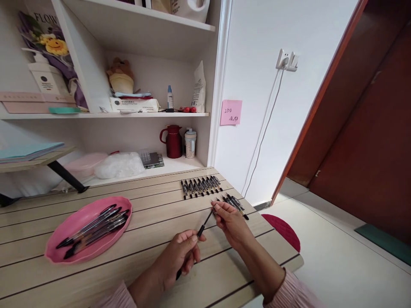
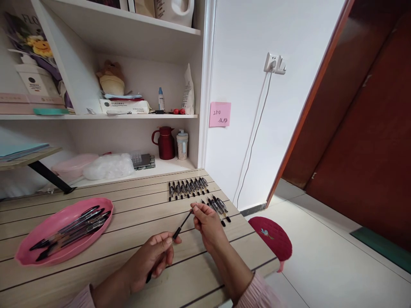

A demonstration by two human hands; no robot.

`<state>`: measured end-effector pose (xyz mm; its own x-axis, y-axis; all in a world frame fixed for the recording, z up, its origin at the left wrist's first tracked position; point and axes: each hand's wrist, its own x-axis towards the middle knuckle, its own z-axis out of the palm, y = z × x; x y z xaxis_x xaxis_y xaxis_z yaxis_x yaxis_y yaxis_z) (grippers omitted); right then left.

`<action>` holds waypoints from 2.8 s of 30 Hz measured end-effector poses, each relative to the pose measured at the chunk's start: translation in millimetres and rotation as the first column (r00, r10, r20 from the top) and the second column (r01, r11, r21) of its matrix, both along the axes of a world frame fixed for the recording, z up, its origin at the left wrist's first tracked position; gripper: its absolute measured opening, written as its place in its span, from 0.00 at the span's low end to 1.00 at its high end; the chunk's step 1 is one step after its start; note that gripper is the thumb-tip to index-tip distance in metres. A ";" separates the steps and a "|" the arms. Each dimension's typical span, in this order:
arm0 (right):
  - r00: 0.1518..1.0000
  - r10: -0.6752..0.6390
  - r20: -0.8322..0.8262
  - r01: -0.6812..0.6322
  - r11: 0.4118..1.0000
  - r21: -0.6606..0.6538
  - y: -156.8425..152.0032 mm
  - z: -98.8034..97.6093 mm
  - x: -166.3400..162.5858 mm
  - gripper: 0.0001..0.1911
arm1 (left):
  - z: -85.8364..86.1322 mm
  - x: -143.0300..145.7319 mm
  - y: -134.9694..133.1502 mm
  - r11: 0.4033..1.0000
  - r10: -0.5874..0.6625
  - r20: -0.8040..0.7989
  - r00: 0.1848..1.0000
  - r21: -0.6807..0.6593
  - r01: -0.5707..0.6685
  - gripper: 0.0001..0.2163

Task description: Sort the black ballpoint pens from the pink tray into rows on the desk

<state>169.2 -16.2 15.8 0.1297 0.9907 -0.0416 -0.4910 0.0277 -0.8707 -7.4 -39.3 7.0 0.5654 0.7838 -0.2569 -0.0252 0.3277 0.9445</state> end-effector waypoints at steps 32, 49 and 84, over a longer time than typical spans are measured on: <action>0.262 -0.108 0.959 0.090 0.992 0.087 -17.7 -11.6 48.9 0.11 | -2.0 -0.8 1.5 0.992 0.100 0.147 0.984 -0.095 -0.087 0.10; -0.415 0.050 0.908 0.081 0.997 -0.018 -12.9 -4.3 24.1 0.08 | -2.8 -2.9 3.2 0.994 0.069 0.147 0.987 -0.093 -0.056 0.10; 0.132 -0.055 0.990 -0.035 0.998 0.061 -86.5 -26.3 20.4 0.09 | -2.6 95.9 85.6 0.913 0.376 -0.589 0.716 0.366 -0.178 0.20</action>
<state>189.6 -102.6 -10.5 0.0233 0.9829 0.1829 0.7967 0.0923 -0.5973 88.5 46.4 4.4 0.0912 0.9686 -0.2313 0.5614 0.1418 0.8153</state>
